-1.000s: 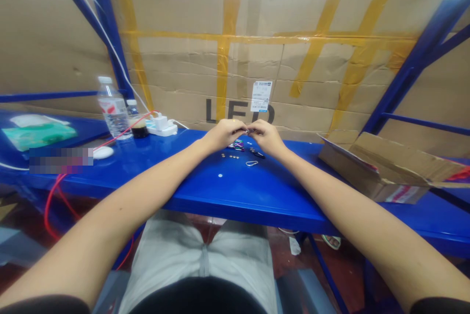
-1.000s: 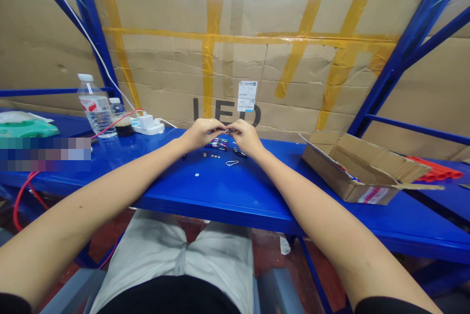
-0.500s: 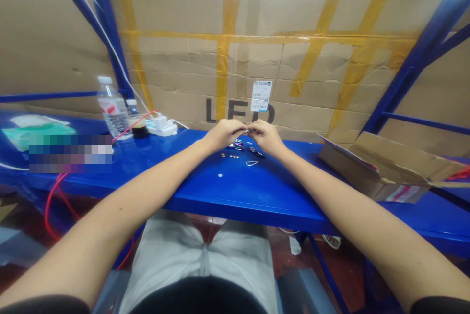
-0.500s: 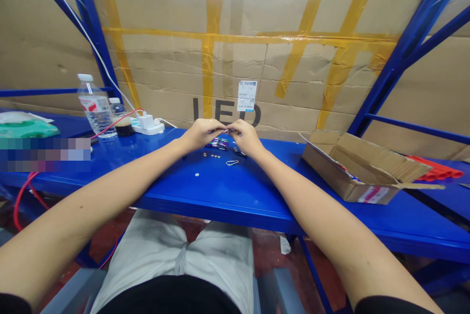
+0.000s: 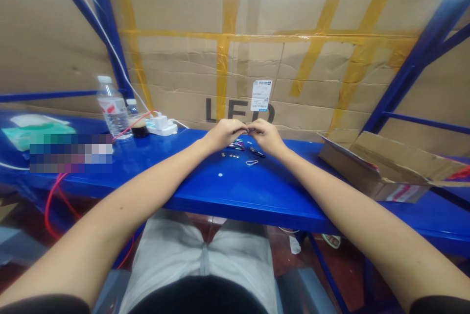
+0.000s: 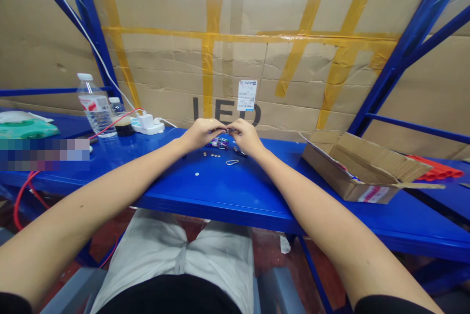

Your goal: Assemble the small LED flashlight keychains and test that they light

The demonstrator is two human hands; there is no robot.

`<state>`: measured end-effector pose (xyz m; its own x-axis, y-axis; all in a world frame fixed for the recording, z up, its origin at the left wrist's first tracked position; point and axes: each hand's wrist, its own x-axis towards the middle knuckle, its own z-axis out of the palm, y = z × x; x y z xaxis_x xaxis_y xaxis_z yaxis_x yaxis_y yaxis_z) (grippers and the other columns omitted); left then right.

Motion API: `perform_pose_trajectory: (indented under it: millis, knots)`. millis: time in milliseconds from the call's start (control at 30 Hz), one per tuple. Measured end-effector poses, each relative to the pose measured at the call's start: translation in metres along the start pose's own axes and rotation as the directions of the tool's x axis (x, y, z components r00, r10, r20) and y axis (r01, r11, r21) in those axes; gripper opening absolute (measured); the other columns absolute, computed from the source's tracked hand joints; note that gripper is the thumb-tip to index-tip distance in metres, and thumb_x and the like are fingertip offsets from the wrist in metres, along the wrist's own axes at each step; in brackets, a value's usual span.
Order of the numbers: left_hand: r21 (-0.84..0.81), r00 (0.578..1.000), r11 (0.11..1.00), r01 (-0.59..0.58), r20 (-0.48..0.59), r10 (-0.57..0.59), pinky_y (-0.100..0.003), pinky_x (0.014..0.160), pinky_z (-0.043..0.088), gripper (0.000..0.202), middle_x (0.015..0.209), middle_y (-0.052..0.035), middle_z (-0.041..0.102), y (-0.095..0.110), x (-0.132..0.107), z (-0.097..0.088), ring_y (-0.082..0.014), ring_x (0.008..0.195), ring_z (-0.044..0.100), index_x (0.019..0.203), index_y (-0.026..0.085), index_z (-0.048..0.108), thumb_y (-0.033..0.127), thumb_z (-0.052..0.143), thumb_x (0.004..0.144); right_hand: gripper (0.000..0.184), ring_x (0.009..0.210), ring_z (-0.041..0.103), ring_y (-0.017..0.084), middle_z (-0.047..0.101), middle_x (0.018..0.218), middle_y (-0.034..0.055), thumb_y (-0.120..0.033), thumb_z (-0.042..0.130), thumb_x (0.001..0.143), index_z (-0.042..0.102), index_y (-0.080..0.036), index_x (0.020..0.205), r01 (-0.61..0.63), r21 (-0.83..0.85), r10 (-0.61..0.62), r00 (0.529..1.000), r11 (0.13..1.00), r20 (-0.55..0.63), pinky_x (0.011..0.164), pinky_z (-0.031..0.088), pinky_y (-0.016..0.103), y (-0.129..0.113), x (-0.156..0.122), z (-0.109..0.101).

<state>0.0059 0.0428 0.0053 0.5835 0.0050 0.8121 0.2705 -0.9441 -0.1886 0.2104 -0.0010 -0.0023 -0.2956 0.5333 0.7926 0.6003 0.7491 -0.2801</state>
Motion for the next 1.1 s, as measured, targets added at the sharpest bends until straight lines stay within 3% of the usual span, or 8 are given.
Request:
perform_pose_trajectory:
  millis: [533,900,1100]
  knots:
    - [-0.032,0.999,0.999,-0.036,0.002,0.036,-0.027,0.075,0.056,0.013,0.090,-0.0071,0.076,0.007,0.002,-0.006,-0.0156,0.082,0.072,0.099,0.015,0.072,0.019,0.061,0.094,0.013,0.089,0.066,0.023,0.072,0.093,0.0066,-0.022,0.067,0.081,0.077,-0.021,0.089,-0.091,0.127,0.094,0.995,0.988,-0.021,0.084,0.053,0.040,0.007,-0.001,0.002]
    - [-0.069,0.998,0.997,0.028,0.064,-0.024,-0.025,0.072,0.052,0.008,0.087,-0.0053,0.074,0.015,0.004,-0.007,-0.0148,0.079,0.069,0.098,0.015,0.068,0.015,0.062,0.092,0.030,0.094,0.064,0.024,0.068,0.100,0.0093,-0.011,0.051,0.090,0.077,-0.023,0.098,0.205,-0.051,-0.203,0.979,0.978,0.027,0.084,0.052,0.040,0.006,0.002,-0.005]
    - [-0.053,0.999,0.998,0.035,0.040,-0.033,-0.025,0.072,0.052,0.009,0.086,-0.0050,0.074,0.016,0.005,-0.007,-0.0144,0.078,0.069,0.099,0.015,0.068,0.015,0.061,0.092,0.032,0.092,0.062,0.023,0.067,0.098,0.0082,-0.013,0.049,0.092,0.077,-0.025,0.104,0.208,-0.078,-0.206,0.978,0.975,0.030,0.082,0.051,0.039,0.007,0.003,-0.006]
